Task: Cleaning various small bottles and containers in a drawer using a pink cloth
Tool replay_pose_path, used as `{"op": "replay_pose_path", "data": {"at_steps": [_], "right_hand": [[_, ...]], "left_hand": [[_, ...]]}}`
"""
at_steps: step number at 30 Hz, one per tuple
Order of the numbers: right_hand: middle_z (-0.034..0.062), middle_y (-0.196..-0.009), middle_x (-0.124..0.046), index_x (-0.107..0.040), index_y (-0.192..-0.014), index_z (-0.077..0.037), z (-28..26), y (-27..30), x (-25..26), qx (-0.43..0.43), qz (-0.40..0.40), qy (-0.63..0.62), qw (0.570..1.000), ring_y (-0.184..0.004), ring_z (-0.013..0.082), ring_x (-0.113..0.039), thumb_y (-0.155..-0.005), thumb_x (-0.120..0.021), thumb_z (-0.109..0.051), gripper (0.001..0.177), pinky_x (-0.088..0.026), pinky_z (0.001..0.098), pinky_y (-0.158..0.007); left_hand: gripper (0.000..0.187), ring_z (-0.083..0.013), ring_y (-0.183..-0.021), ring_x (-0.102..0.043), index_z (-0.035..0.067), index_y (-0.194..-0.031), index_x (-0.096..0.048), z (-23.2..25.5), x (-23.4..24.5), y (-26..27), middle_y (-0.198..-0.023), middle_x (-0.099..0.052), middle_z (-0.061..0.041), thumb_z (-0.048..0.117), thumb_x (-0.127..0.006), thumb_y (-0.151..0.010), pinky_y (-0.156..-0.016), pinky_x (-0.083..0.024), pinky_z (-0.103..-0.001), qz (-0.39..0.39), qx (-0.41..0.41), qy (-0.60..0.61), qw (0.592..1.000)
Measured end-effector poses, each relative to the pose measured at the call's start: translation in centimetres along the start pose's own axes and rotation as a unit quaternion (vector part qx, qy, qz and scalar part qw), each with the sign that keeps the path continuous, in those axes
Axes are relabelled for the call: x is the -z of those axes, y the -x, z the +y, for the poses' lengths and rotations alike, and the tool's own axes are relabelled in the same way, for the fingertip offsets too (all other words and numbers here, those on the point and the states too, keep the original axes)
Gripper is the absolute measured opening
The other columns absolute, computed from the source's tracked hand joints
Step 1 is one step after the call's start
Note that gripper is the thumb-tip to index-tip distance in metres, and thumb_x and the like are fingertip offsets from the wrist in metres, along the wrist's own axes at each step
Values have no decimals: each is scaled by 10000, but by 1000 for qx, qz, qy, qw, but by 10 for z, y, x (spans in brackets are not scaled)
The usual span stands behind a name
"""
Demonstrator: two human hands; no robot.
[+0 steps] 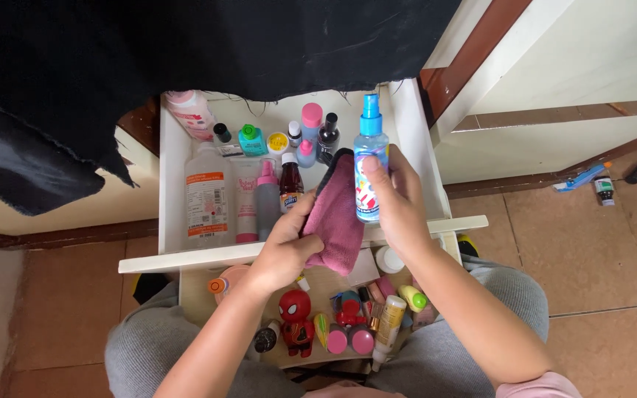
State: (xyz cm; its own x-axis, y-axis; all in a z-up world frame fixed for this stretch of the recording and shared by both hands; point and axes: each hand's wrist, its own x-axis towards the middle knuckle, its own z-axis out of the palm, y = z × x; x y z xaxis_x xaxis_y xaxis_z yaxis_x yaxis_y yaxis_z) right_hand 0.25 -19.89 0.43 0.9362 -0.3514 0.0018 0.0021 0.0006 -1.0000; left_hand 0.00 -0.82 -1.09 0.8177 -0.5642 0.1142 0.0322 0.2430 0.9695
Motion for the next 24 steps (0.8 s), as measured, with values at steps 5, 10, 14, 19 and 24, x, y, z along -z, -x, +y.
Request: {"op": "replay_pose_path", "data": {"at_steps": [5, 10, 14, 19, 24], "right_hand": [[96, -1068, -644, -603, -1314, -66, -38, 7, -9, -18, 66, 21, 997, -994, 182, -642, -964, -667, -528, 583, -533, 340, -897], [51, -1102, -647, -587, -1335, -152, -22, -22, 10, 51, 4, 67, 996, -1014, 136, -670, -1057, -624, -380, 362, -538, 316, -939], [55, -1068, -694, -583, -1292, -133, -31, -37, -29, 118, -107, 68, 985, -941, 132, -714, -1003, -710, -205, 323, -606, 314, -860], [150, -1089, -718, -609, -1205, -47, -28, -72, -81, 173, -138, 98, 970, -987, 236, -734, -941, -785, -149, 333, -627, 369, -858], [213, -992, -724, -559, -1134, -4, -30, -95, -122, 269, -173, 250, 914, -913, 373, -747, -884, -811, -92, 367, -651, 423, -735]], "left_hand": [[694, -434, -1372, -473, -47, -1401, -561, -14, 24, 9, -1362, -586, -304, -144, -497, -717, -1142, -353, -553, 48, 34, -113, 992], [621, -464, -1343, -499, -91, -1362, -575, 40, 80, 15, -1313, -602, -347, -118, -526, -743, -1124, -369, -573, 112, 50, -202, 972], [604, -482, -1319, -511, -80, -1383, -560, 56, 132, 31, -1305, -602, -343, -88, -494, -783, -1112, -384, -569, 227, 83, -306, 921], [604, -456, -1299, -538, -41, -1425, -543, 66, 155, 44, -1317, -613, -297, -43, -463, -827, -1117, -397, -561, 313, 126, -338, 879], [603, -437, -1288, -553, 15, -1421, -570, 59, 170, 47, -1313, -633, -265, -16, -475, -826, -1093, -431, -549, 302, 153, -347, 875]]}}
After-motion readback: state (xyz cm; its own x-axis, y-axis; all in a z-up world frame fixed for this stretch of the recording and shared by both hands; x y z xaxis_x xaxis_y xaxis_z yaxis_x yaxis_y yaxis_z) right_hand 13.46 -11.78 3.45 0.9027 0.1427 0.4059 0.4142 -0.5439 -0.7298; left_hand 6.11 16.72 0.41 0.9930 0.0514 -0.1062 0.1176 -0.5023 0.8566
